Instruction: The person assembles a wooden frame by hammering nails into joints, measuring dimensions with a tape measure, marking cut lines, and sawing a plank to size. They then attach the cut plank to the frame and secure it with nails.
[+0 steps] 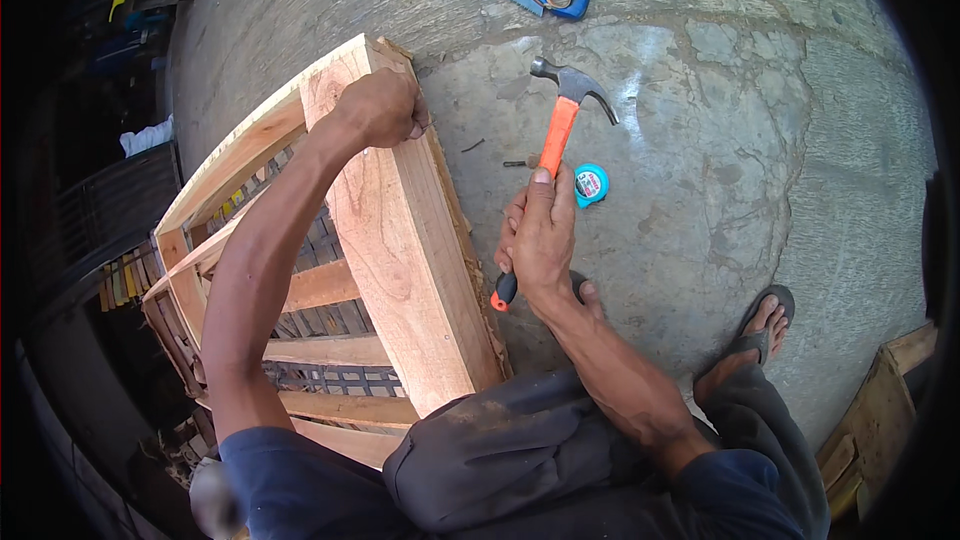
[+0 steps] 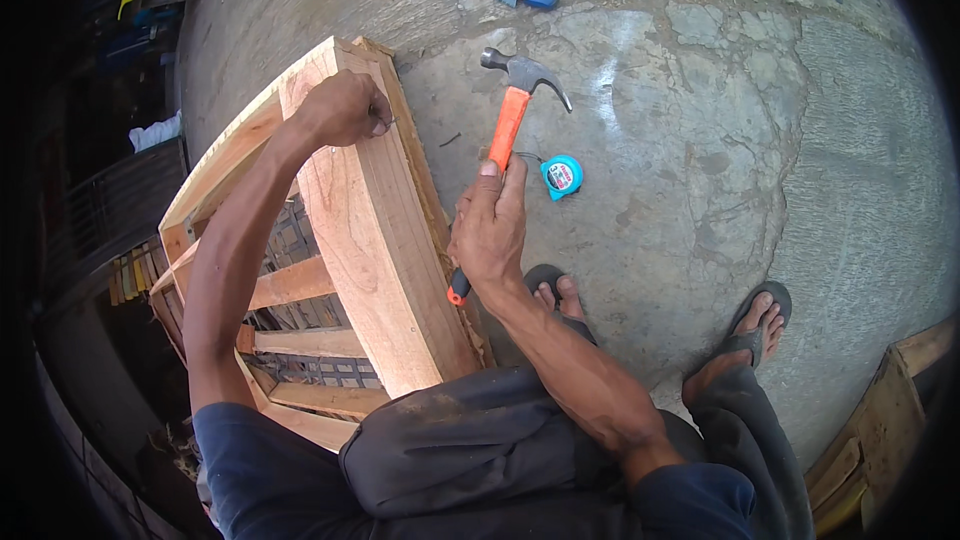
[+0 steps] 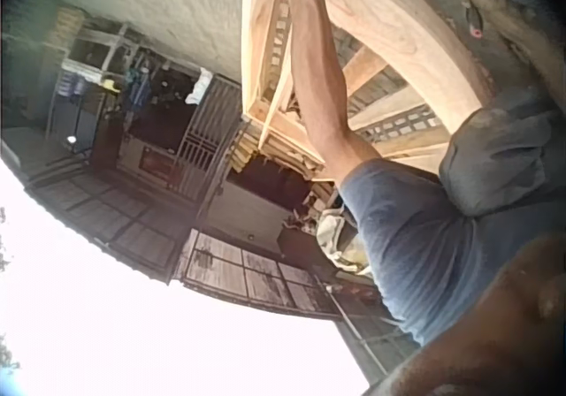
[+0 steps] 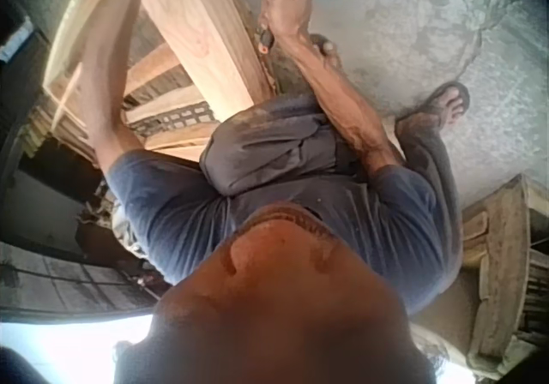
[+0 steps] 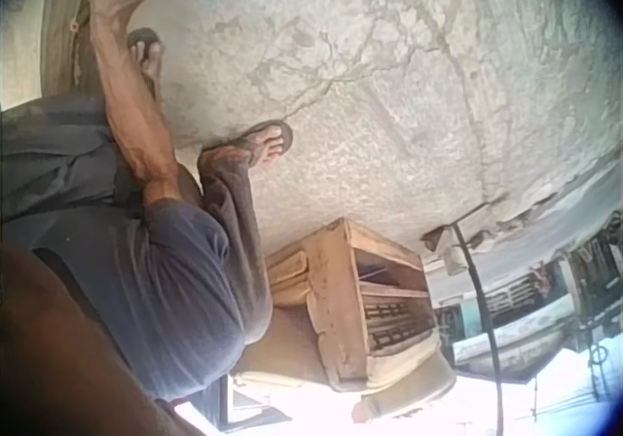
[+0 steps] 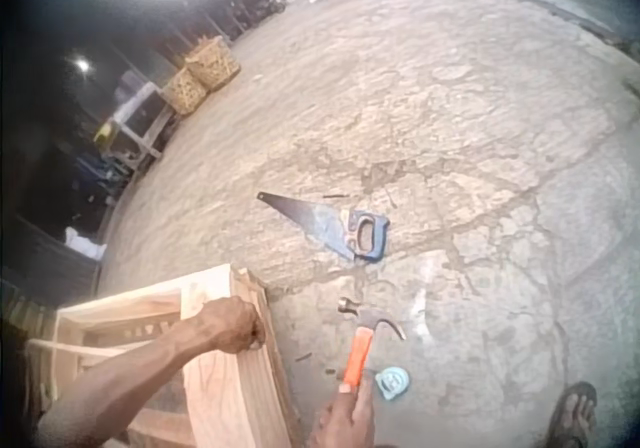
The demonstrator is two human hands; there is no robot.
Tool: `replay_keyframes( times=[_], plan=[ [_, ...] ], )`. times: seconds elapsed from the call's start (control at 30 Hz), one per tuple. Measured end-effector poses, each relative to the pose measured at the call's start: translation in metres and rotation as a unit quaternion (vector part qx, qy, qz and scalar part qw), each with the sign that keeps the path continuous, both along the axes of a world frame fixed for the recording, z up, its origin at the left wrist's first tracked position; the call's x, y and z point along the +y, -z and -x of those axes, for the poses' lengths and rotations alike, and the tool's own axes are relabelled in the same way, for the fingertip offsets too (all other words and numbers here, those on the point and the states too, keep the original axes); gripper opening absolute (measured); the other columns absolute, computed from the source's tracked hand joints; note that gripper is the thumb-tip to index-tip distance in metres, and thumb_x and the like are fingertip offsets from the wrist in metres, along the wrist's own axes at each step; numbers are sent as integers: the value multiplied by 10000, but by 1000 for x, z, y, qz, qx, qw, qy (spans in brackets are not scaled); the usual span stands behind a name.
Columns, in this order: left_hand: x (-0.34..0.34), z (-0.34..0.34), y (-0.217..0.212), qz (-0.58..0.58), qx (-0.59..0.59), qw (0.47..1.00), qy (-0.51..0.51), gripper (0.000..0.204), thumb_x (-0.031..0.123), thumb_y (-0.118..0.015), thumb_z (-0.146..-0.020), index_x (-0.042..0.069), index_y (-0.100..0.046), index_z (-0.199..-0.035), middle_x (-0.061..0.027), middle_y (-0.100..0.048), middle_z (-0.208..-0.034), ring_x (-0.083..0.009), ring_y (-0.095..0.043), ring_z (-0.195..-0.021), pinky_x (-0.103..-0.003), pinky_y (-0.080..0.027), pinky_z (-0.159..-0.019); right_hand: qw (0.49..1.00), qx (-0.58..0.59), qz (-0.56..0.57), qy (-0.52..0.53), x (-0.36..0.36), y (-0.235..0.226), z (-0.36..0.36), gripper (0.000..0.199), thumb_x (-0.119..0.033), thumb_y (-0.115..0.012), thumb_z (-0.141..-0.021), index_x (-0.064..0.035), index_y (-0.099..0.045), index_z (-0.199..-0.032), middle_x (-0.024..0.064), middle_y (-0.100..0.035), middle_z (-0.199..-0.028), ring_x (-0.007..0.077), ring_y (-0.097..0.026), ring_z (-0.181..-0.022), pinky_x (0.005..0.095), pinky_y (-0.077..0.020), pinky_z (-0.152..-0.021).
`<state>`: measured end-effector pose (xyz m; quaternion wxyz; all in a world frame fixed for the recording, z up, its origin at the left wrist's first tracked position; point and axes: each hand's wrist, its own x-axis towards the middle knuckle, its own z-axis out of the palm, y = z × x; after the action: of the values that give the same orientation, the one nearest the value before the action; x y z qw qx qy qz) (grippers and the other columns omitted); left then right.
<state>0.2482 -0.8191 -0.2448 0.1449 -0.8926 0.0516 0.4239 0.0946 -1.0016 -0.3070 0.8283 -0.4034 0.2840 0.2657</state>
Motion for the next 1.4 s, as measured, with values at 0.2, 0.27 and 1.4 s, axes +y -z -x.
replay_keyframes(
  times=[0.2, 0.27, 1.4],
  plan=[
    [3, 0, 0, 4, 5, 1000, 25, 179, 99, -744, -741, 129, -784, -913, -77, -746, -861, -253, -708, -828, -375, -544, -743, 976, -60, 25, -207, 2, 12, 12, 296, -330, -353, -1063, -75, -438, -1185, 88, -504, -657, 152, -477, -420, 371, -416, -402],
    [1, 1, 2, -1, 6, 1000, 19, 174, 89, -739, -734, 126, -785, -897, -79, -745, -855, -252, -709, -825, -377, -545, -738, 998, 9, 9, -56, 6, -4, 11, 299, -338, -344, -1064, -81, -417, -1199, 72, -484, -645, 145, -465, -404, 351, -397, -368],
    [171, 148, -19, 66, -411, 903, 102, 359, 174, -844, -626, 51, -578, -833, -102, -516, -825, -307, -508, -841, -422, -402, -766, 986, 115, -86, -84, 2, -9, 19, 263, -352, -412, -1047, -92, -421, -1003, -3, -401, -668, 104, -361, -411, 272, -325, -339]
  ],
)
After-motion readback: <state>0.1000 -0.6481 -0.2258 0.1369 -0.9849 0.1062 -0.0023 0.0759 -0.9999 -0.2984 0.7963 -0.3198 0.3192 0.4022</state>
